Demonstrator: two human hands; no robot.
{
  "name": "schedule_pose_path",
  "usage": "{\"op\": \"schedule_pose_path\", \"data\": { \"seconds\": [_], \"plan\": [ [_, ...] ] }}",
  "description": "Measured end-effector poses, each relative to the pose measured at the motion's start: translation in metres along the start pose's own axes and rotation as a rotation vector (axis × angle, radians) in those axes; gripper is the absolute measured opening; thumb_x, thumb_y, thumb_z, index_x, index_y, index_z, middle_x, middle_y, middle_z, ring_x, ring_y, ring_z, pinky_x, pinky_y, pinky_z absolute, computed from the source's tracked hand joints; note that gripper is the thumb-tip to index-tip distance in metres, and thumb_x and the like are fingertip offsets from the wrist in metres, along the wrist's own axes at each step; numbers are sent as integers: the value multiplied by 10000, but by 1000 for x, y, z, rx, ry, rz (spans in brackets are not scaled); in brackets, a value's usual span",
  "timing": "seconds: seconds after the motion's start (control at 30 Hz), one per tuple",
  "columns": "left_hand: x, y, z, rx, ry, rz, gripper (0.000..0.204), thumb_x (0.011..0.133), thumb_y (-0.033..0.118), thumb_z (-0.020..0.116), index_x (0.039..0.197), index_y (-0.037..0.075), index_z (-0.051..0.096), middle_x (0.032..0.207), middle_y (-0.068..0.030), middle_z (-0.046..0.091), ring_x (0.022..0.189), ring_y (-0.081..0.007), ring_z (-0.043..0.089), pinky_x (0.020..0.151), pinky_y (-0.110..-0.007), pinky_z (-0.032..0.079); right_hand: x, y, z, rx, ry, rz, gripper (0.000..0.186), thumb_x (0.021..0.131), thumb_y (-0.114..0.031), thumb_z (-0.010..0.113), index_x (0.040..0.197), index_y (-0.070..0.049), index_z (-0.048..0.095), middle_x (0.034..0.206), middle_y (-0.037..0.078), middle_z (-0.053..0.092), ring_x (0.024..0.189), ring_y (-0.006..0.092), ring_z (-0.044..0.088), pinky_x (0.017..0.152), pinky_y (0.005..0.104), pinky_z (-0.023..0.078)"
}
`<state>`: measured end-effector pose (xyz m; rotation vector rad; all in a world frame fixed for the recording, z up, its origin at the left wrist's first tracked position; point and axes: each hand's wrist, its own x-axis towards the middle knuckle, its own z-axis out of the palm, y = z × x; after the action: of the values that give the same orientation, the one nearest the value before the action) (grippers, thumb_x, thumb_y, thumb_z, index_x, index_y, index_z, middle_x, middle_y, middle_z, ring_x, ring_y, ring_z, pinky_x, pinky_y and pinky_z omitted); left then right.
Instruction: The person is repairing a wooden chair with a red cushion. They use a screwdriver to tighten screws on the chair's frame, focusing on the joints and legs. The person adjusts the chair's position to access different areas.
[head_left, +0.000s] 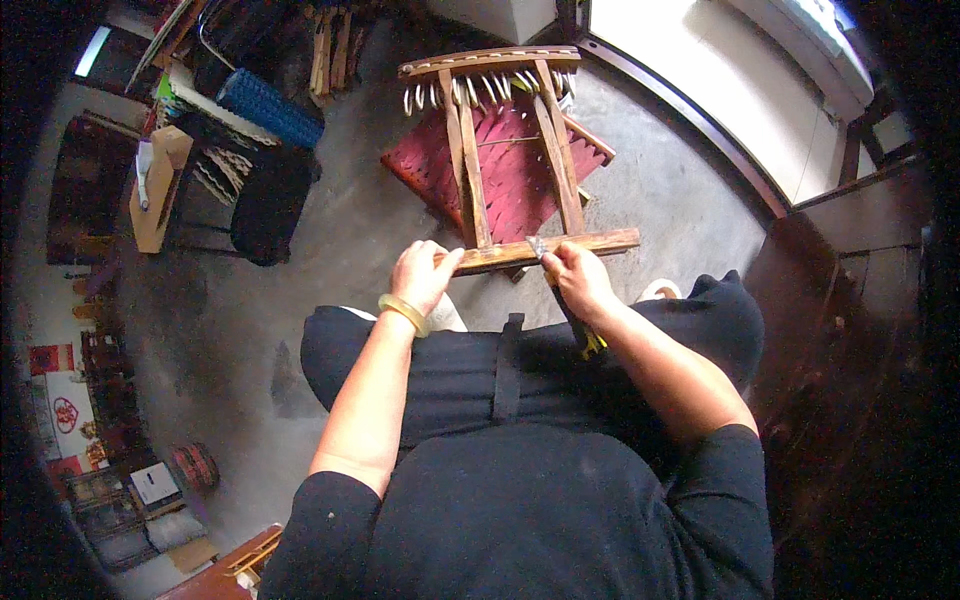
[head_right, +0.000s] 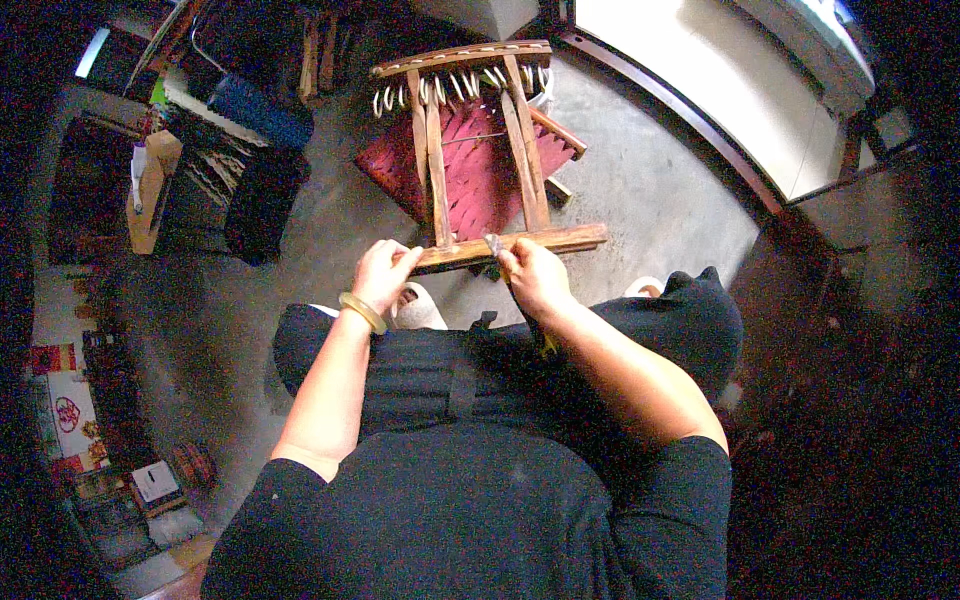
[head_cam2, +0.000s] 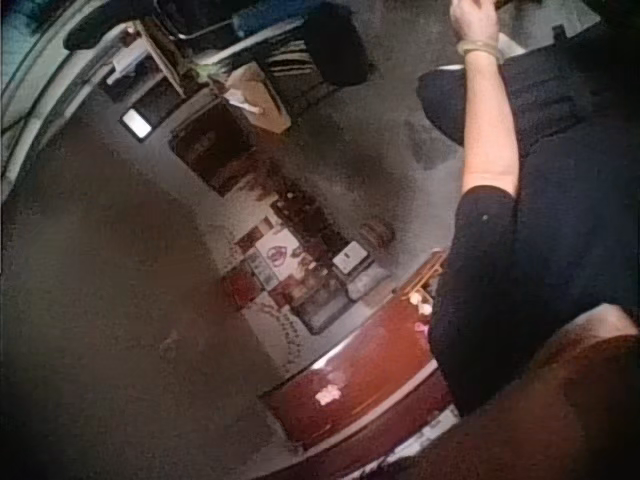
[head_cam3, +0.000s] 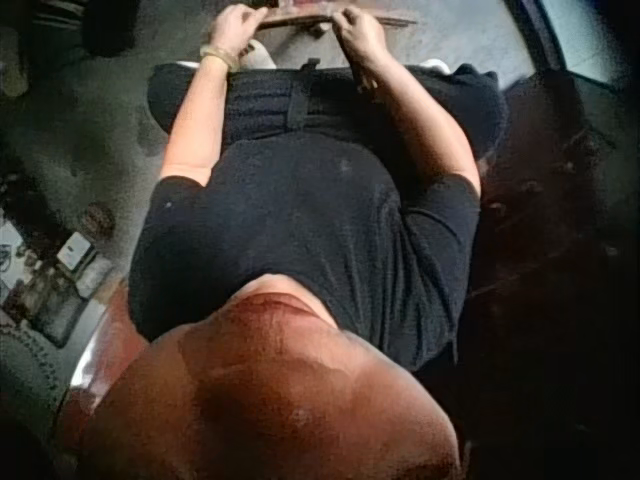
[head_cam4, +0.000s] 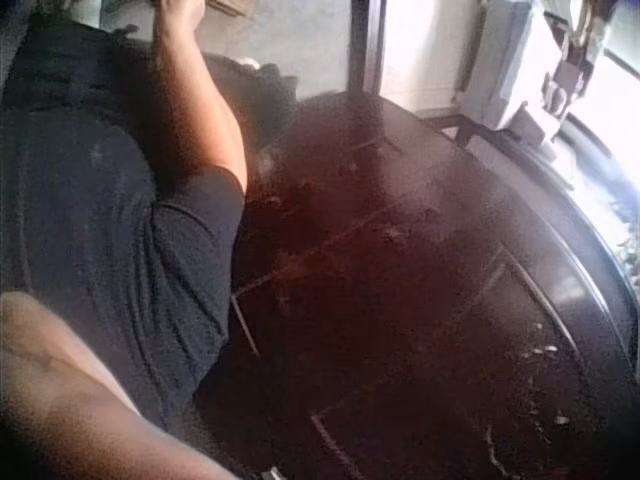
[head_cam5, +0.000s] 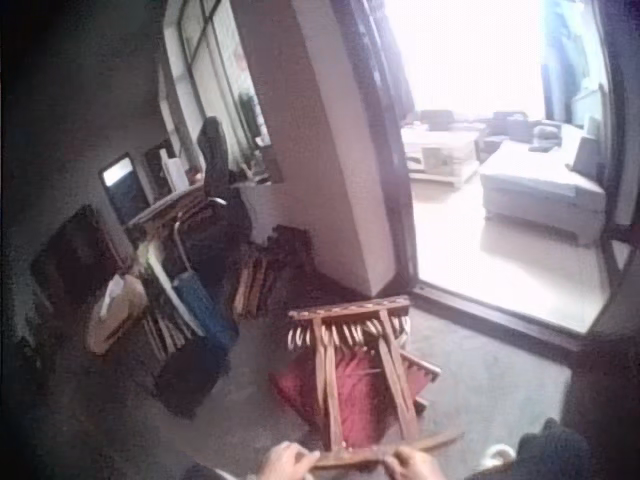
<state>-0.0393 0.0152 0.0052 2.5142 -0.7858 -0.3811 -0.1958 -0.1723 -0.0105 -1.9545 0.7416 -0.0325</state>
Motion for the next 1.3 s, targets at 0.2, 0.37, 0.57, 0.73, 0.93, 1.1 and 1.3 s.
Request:
{"op": "schedule_pose_path", "data": {
  "seconds": [0.2, 0.37, 0.57, 0.73, 0.93, 1.1, 1.3],
  "plan": [
    [-30, 37, 38, 110, -61, 149, 321, 815, 357, 580, 872, 42, 595, 878, -148, 589, 834, -314, 574, 728, -390, 448, 2, 23, -27, 35, 170, 82, 308, 835, -319, 541, 798, -17, 593, 767, 197, 605, 773, 340, 598, 688, 414, 449],
    [-46, 60, 65, 53, -158, 187, 322, 807, 321, 586, 943, 29, 569, 941, -185, 577, 888, -348, 561, 779, -427, 452, 6, 40, -41, -35, 303, 98, 284, 826, -321, 557, 809, -40, 588, 773, 191, 613, 770, 356, 599, 690, 429, 452],
    [-36, 63, 88, 102, -288, 209, 340, 817, 323, 565, 998, 35, 565, 940, -186, 571, 883, -356, 563, 775, -426, 446, 19, 46, -53, -149, 370, 86, 272, 835, -329, 550, 824, -58, 579, 761, 185, 610, 778, 360, 596, 684, 435, 450],
    [10, 69, 69, 103, -412, 386, 271, 782, 330, 604, 853, 69, 623, 868, -138, 589, 808, -329, 584, 709, -406, 474, 26, 53, -55, -147, 396, 88, 264, 842, -320, 546, 829, -57, 571, 749, 188, 605, 768, 362, 595, 670, 434, 446],
    [130, 36, 20, 298, 189, 596, 328, 746, 292, 653, 964, 55, 585, 935, -122, 582, 902, -290, 554, 810, -368, 443, 25, 47, -50, -78, 429, 118, 241, 843, -280, 555, 819, -40, 560, 721, 193, 594, 718, 371, 591, 627, 423, 447],
    [182, 39, 31, 360, 99, 672, 388, 738, 352, 654, 998, 70, 594, 926, -111, 591, 912, -294, 555, 816, -398, 432, 25, 46, -49, -71, 415, 129, 237, 844, -272, 557, 820, -36, 567, 726, 194, 598, 715, 363, 596, 624, 413, 453],
    [205, 80, 73, 383, -379, 376, 423, 813, 414, 570, 1019, 45, 586, 974, -182, 619, 930, -346, 583, 812, -413, 449, 27, 43, -53, -29, 386, 175, 242, 844, -275, 559, 824, -34, 570, 739, 192, 603, 733, 357, 599, 645, 414, 454]
  ]
}}
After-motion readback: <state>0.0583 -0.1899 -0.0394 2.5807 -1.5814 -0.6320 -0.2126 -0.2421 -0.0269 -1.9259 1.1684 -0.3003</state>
